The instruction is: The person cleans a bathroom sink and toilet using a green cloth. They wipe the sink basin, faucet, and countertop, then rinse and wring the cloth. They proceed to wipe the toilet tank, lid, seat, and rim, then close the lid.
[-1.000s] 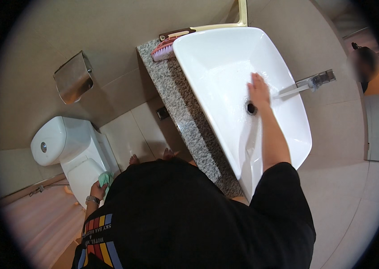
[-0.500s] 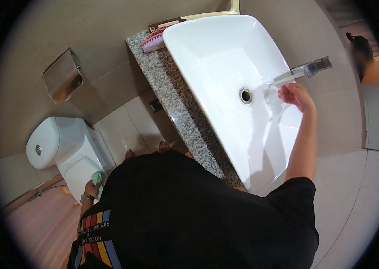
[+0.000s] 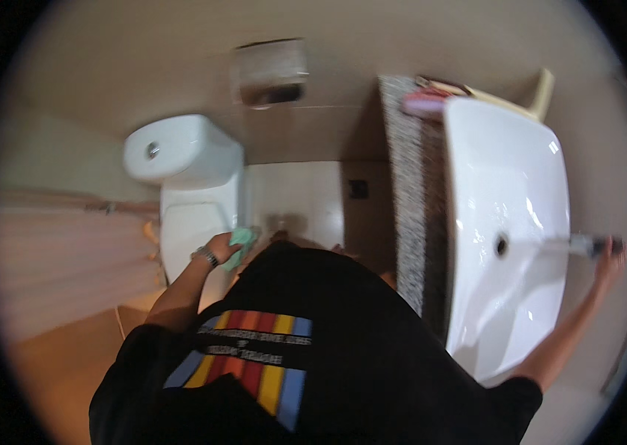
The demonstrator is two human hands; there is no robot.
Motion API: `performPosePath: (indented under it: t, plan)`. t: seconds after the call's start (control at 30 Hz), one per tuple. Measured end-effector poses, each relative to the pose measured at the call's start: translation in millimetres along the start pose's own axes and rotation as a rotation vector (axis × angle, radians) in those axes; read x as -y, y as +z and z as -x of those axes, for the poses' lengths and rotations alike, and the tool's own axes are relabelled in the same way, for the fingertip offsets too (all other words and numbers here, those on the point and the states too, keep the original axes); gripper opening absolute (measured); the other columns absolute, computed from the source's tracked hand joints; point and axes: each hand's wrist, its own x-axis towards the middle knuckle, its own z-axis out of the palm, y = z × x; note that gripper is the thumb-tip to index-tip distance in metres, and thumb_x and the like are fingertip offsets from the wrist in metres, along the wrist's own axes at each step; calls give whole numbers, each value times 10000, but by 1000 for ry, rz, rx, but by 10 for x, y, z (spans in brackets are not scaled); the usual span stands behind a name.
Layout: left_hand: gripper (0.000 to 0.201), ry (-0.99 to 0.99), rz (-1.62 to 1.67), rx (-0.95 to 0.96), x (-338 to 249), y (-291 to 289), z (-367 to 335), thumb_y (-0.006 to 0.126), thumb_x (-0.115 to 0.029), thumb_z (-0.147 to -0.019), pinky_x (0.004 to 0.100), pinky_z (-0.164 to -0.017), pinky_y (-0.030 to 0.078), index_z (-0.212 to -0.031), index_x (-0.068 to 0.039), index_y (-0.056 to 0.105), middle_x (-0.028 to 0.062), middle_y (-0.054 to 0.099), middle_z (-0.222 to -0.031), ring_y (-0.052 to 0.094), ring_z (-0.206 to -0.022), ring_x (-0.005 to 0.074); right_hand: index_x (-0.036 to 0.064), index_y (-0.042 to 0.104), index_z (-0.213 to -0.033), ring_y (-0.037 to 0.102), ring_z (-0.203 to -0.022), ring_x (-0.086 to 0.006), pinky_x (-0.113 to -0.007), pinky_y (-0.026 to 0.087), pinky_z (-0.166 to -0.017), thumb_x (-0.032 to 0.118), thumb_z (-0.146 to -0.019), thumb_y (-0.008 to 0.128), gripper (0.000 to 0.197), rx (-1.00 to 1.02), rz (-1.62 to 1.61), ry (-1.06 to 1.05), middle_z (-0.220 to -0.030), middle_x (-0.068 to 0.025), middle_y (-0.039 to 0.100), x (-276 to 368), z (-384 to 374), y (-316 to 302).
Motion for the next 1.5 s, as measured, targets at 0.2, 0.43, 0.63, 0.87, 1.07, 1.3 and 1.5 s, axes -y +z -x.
performPosePath:
  t: [0.2, 0.43, 0.63, 0.87, 1.07, 1.3, 1.5]
  plan:
    - [383, -234, 150, -126, -68, -89, 431, 592, -376, -879, 424, -858, 479, -1101, -66, 620, 196, 664, -1015, 630, -942, 352, -29, 370, -1385, 410, -1269, -366, -436, 345, -1069, 545, -898, 526, 769, 46, 140, -22, -1391, -225, 404, 225, 194, 58]
    - [378, -451, 98, -311, 283, -309, 654, 472, -362, -945, 434, -820, 480, -1116, -51, 602, 238, 646, -990, 618, -922, 388, 51, 465, -1362, 394, -1314, -287, -419, 299, -1081, 538, -923, 466, 656, 683, -972, 179, -1381, -155, 470, 1580, 110, -835]
    - [373, -386, 370, -903, 346, -1236, 426, 459, -354, -961, 411, -768, 482, -1042, -30, 626, 235, 651, -919, 631, -865, 378, 33, 569, -1241, 577, -1085, -235, -361, 424, -960, 251, -960, 533, 358, 736, -592, -360, -1179, -105, 623, 2636, 639, -706]
    - [274, -151, 447, -1398, 727, -2426, -226, 562, -235, -905, 411, -856, 464, -1036, -9, 642, 212, 627, -1088, 595, -1004, 364, 34, 597, -1173, 561, -1057, -224, -379, 452, -920, 196, -933, 586, 290, 776, -734, -17, -1152, -94, 624, 3538, 1005, -1150]
    - [709, -221, 67, -923, 1352, -2419, -1566, 565, -368, -892, 441, -1126, 235, -1402, 57, 315, 276, 248, -1477, 256, -1367, 400, -2, 608, -1115, 564, -1057, -215, -366, 421, -951, 242, -942, 579, 300, 852, -758, 57, -1089, -107, 637, 3890, 1362, -1270]
    - [832, -245, -320, -643, 915, -1763, -1602, 417, -548, -911, 550, -1133, 110, -1467, 26, 183, 228, 86, -1548, 87, -1438, 353, -55, 577, -1178, 539, -1131, -216, -339, 369, -1009, 402, -974, 487, 509, 788, -746, 302, -1144, -139, 630, 3528, 1877, -1200]
    - [834, -489, -410, -625, 1417, -2435, -1490, 341, -582, -929, 631, -1106, 62, -1479, 13, 141, 175, 120, -1558, 95, -1448, 274, -73, 601, -1093, 551, -1031, -253, -363, 400, -947, 429, -984, 454, 534, 793, -540, 363, -1062, -164, 613, 3592, 2070, -1148]
